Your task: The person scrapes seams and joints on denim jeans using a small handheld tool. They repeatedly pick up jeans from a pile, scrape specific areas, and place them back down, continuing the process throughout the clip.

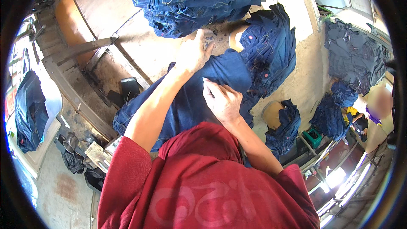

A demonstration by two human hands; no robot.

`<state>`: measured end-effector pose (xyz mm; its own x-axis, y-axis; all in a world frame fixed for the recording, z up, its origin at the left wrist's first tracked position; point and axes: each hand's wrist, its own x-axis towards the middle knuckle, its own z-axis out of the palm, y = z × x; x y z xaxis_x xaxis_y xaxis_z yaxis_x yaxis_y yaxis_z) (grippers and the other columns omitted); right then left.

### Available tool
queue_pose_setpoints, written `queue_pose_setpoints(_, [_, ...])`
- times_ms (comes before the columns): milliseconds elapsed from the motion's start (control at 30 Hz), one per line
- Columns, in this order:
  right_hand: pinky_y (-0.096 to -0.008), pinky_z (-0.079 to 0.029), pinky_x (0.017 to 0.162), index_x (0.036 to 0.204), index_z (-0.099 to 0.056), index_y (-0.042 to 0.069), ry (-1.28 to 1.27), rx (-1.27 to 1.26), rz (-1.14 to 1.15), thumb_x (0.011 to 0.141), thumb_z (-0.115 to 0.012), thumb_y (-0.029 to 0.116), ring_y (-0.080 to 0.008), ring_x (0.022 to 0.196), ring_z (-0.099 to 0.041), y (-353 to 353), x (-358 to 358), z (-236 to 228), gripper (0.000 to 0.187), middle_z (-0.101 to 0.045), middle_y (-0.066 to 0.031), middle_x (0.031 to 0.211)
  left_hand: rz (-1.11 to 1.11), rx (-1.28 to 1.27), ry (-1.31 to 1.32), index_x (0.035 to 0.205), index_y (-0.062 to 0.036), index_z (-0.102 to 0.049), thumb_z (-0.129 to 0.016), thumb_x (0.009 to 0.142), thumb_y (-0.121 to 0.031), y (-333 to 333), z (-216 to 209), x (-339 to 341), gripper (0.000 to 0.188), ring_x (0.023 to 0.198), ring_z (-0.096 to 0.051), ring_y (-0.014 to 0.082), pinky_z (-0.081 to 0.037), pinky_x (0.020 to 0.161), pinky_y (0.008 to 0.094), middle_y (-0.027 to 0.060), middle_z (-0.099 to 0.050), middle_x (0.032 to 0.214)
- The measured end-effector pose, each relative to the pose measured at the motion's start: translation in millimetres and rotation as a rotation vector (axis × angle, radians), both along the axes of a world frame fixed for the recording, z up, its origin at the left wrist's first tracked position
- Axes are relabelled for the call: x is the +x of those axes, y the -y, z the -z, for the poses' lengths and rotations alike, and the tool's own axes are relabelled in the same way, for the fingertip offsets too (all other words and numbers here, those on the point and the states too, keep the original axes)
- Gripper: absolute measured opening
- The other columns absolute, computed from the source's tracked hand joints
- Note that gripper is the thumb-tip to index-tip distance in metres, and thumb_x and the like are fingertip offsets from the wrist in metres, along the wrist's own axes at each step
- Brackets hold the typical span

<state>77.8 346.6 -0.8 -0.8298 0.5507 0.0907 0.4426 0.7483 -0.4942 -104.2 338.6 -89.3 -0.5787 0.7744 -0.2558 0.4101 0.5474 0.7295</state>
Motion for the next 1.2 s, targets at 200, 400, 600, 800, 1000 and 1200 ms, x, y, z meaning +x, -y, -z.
queue_pose_setpoints(200, [-0.0333,-0.056,0.051,0.108,-0.079,0.017,0.224,0.062,-0.023,0.09,-0.081,0.018,-0.0178,0.056,-0.068,4.5,-2.6,-12.3,0.018,-0.07,0.0007,0.068,0.006,0.06,-0.066,0.134,-0.0187,-0.061,-0.076,0.101,-0.038,1.1,8.3,2.3,0.041,0.068,-0.076,0.0384,-0.06,0.066,0.0509,0.0162,-0.072,0.07])
queue_pose_setpoints(400, [-0.0367,-0.057,0.055,0.101,-0.079,0.008,0.083,-0.146,0.053,0.089,-0.082,0.007,-0.0226,0.059,-0.073,7.3,18.3,-34.6,0.012,-0.075,-0.0079,0.075,-0.004,0.065,-0.019,0.134,-0.0181,-0.06,-0.076,0.101,-0.038,1.2,12.6,2.0,0.041,0.066,-0.074,0.0411,-0.06,0.064,0.0518,0.0185,-0.071,0.068])
queue_pose_setpoints(600, [-0.0332,-0.056,0.054,0.091,-0.075,0.01,0.019,0.017,0.005,0.092,-0.081,0.006,-0.0195,0.055,-0.068,-4.0,-5.6,-5.4,0.008,-0.074,-0.0027,0.074,-0.022,0.071,-0.08,0.134,-0.0182,-0.06,-0.075,0.101,-0.037,2.3,15.9,6.1,0.041,0.066,-0.074,0.0421,-0.06,0.063,0.0522,0.02,-0.072,0.069])
queue_pose_setpoints(800, [-0.0366,-0.052,0.049,0.083,-0.069,0.014,0.162,0.002,-0.048,0.092,-0.083,0.012,-0.0213,0.053,-0.067,-2.3,11.5,-31.4,0.017,-0.065,-0.0033,0.06,-0.026,0.092,-0.033,0.135,-0.0185,-0.06,-0.074,0.102,-0.039,1.7,19.6,5.2,0.041,0.065,-0.074,0.0407,-0.06,0.062,0.0518,0.0195,-0.071,0.068])
queue_pose_setpoints(1000, [-0.0344,-0.056,0.055,0.088,-0.073,0.008,0.04,-0.073,-0.002,0.092,-0.081,0.004,-0.0217,0.056,-0.07,-7.8,1.7,-15.3,0.01,-0.073,-0.0059,0.073,-0.024,0.079,-0.035,0.135,-0.0166,-0.06,-0.074,0.101,-0.038,0.9,13.1,3.5,0.042,0.066,-0.074,0.0409,-0.06,0.064,0.0521,0.0184,-0.072,0.068])
queue_pose_setpoints(1200, [-0.0345,-0.055,0.054,0.087,-0.072,0.008,0.188,-0.066,-0.069,0.092,-0.082,0.004,-0.0213,0.056,-0.07,-9.5,9.1,-26.4,0.011,-0.073,-0.0061,0.073,-0.006,0.1,-0.045,0.134,-0.0157,-0.06,-0.075,0.101,-0.036,1.6,9.5,3.0,0.042,0.068,-0.075,0.0409,-0.06,0.067,0.0523,0.0174,-0.072,0.069])
